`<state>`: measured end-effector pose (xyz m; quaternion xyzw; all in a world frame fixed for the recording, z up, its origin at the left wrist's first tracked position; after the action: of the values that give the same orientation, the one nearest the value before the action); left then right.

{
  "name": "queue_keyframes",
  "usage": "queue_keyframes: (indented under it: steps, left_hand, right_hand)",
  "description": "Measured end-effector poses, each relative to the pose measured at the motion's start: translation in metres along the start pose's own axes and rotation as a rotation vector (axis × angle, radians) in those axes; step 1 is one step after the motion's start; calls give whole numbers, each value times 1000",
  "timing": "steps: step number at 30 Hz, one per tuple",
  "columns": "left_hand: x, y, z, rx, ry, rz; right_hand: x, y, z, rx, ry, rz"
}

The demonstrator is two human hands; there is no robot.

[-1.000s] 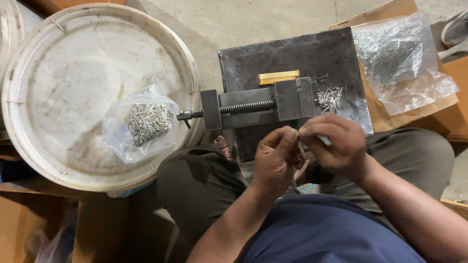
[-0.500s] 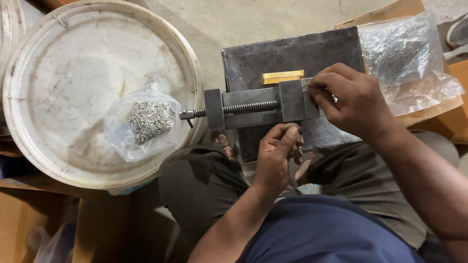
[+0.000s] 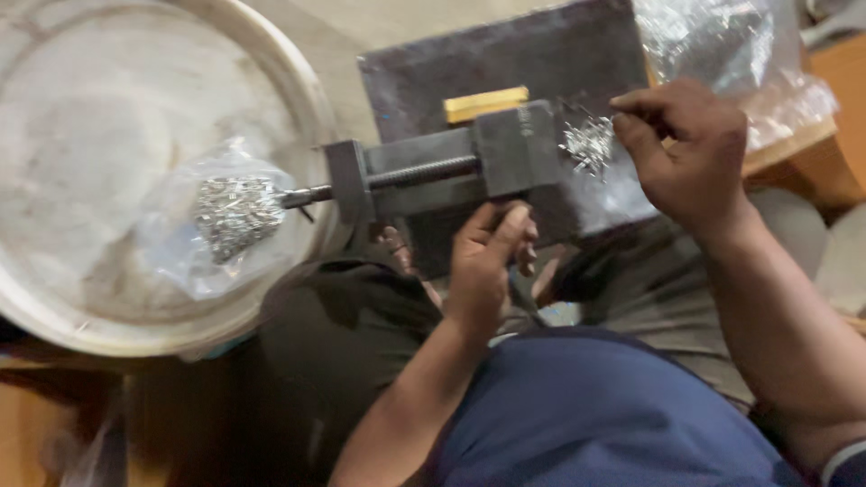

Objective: The person assembles small metal pins by hand, picking them up from a pile and placing them into a metal component held in a vice.

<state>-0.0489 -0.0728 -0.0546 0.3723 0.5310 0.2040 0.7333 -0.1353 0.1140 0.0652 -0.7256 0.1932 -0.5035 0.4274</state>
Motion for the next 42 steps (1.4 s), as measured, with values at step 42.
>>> queue_keyframes:
  steps: [42]
  left_hand:
    - [-6, 40, 10, 322, 11, -52]
  right_hand:
    - [33, 45, 50, 291, 6, -679]
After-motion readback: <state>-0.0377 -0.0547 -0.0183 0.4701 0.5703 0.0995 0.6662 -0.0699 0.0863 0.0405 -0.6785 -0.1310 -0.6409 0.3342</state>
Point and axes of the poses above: each hand's wrist, its own z-axis away from the middle knuckle, its own y-axis out of the palm, x = y × z, the point moved 7 cm from there along -z, towards the middle knuckle, and after that the axes turned 15 degrees about x, right-handed, at the moved point
